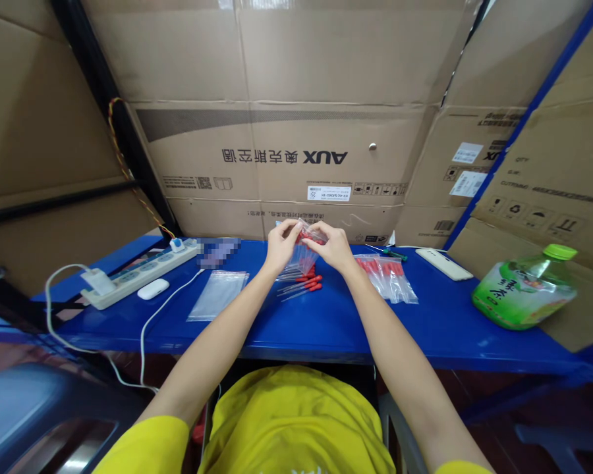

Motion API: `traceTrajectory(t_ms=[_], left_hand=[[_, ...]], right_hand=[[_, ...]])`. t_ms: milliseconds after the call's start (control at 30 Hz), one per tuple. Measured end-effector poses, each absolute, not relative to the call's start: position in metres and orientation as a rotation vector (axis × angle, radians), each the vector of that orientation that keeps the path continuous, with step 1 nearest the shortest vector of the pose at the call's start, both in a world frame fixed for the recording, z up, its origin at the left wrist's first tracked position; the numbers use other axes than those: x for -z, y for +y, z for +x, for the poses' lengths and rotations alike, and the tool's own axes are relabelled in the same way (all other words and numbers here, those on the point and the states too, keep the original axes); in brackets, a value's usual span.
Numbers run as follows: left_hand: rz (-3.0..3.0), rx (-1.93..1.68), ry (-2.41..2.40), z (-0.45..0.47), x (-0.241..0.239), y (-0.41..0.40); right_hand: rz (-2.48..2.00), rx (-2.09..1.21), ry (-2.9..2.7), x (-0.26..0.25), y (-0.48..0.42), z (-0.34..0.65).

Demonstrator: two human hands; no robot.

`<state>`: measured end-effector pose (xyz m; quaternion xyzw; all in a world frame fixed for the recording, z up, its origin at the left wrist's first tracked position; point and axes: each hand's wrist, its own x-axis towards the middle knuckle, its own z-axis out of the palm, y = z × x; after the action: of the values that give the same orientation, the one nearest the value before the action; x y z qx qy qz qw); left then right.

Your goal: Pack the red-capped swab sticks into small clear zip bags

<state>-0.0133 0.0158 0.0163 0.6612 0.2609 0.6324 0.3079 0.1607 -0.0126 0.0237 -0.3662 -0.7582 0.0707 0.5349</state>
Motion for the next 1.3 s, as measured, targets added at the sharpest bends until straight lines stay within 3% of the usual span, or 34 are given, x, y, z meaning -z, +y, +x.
traceTrajectory(t_ms=[767, 1067, 1300], left_hand=[[1.773, -1.681, 0.71, -0.0125, -0.0174, 0.0142], [1.776, -1.691, 0.742, -0.013, -0.0163, 0.0159], [1.687, -1.639, 0.688, -0.0108, -0.0156, 0.017]], right_hand=[[-0.817, -0.313, -1.789, -0.0246, -0.0089, 0.1631], [-0.846, -0.176, -1.887, -0.0273, -0.0091, 0.1664], [-0.877, -0.311, -1.699, -0.0269, -0.0105, 0.1642]])
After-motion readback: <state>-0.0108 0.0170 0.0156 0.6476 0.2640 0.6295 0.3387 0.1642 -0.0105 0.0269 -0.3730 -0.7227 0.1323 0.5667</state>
